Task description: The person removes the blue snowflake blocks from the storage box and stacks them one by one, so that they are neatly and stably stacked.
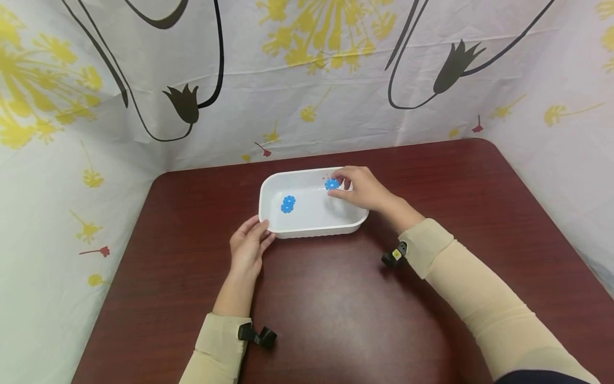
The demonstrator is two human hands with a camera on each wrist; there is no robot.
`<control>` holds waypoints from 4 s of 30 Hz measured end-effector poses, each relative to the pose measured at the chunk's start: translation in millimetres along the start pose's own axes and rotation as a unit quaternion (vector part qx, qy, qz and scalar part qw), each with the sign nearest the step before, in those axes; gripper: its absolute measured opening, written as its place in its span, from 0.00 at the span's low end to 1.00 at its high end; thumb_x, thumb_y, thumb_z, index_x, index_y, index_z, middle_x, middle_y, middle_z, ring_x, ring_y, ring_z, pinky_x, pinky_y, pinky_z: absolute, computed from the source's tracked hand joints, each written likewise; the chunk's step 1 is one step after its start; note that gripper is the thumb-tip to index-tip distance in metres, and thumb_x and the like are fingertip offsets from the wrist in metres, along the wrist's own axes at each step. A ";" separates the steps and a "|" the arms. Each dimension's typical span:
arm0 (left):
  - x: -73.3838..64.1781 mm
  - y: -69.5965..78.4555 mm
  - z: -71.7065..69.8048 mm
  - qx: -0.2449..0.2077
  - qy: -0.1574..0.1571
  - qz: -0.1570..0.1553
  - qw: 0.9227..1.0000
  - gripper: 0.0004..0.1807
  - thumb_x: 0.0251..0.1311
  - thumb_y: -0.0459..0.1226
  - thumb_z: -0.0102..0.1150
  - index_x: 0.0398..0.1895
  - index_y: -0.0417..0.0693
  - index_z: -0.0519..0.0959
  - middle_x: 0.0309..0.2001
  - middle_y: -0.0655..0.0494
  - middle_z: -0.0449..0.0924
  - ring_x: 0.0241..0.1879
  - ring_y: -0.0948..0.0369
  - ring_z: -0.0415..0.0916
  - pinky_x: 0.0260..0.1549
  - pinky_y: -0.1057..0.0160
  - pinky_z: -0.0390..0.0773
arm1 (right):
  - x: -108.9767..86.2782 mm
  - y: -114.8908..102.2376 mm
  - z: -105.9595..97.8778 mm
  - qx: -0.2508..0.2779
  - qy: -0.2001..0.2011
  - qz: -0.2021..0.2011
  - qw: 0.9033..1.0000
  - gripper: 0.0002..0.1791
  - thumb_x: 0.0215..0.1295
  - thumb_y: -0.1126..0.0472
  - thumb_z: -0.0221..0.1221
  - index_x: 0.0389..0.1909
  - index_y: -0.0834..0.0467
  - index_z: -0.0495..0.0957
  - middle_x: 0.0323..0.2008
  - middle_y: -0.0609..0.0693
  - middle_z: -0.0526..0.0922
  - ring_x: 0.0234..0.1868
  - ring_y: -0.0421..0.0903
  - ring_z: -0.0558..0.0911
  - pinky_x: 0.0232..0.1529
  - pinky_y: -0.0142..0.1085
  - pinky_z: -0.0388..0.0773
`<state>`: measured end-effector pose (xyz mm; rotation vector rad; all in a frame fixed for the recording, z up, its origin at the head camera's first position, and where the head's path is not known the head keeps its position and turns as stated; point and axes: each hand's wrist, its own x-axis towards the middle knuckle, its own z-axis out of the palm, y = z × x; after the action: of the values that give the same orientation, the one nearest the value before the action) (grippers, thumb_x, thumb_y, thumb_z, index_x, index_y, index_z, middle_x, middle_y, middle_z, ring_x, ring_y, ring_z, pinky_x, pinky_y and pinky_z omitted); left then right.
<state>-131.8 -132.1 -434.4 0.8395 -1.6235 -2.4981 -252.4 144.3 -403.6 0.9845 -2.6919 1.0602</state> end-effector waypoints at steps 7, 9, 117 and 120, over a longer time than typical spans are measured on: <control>0.7 -0.4 0.0 0.004 0.001 -0.001 1.000 0.23 0.64 0.29 0.65 0.62 0.38 0.76 0.40 0.51 0.80 0.32 0.63 0.79 0.43 0.62 0.88 | -4.9 6.2 -7.7 0.008 0.015 0.018 1.000 0.20 0.58 0.61 0.73 0.48 0.67 0.83 0.35 0.57 0.83 0.33 0.50 0.82 0.36 0.42 0.79; 1.1 -0.5 0.0 0.006 0.001 -0.002 1.000 0.23 0.64 0.29 0.65 0.62 0.38 0.76 0.41 0.51 0.80 0.33 0.62 0.79 0.43 0.62 0.88 | -6.0 7.8 -10.1 0.010 0.018 0.021 1.000 0.20 0.58 0.61 0.74 0.48 0.68 0.82 0.35 0.57 0.83 0.33 0.50 0.82 0.36 0.42 0.80; -0.3 -0.9 0.3 -0.012 -0.008 0.006 1.000 0.22 0.64 0.27 0.64 0.61 0.37 0.75 0.35 0.55 0.81 0.32 0.62 0.79 0.41 0.64 0.88 | -38.0 52.9 -41.8 0.012 0.090 0.093 0.992 0.17 0.62 0.60 0.71 0.48 0.63 0.81 0.37 0.55 0.83 0.36 0.48 0.80 0.33 0.30 0.75; 0.1 -1.1 0.1 -0.010 -0.007 0.006 1.000 0.22 0.64 0.27 0.64 0.61 0.37 0.75 0.38 0.52 0.81 0.33 0.62 0.79 0.41 0.64 0.88 | -30.6 44.5 -40.0 0.020 0.093 0.083 0.992 0.17 0.61 0.61 0.71 0.48 0.62 0.81 0.36 0.54 0.83 0.35 0.47 0.80 0.32 0.28 0.74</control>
<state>-131.7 -131.6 -435.4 0.8100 -1.5988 -2.5143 -260.7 210.9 -408.5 0.6386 -2.6451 1.1737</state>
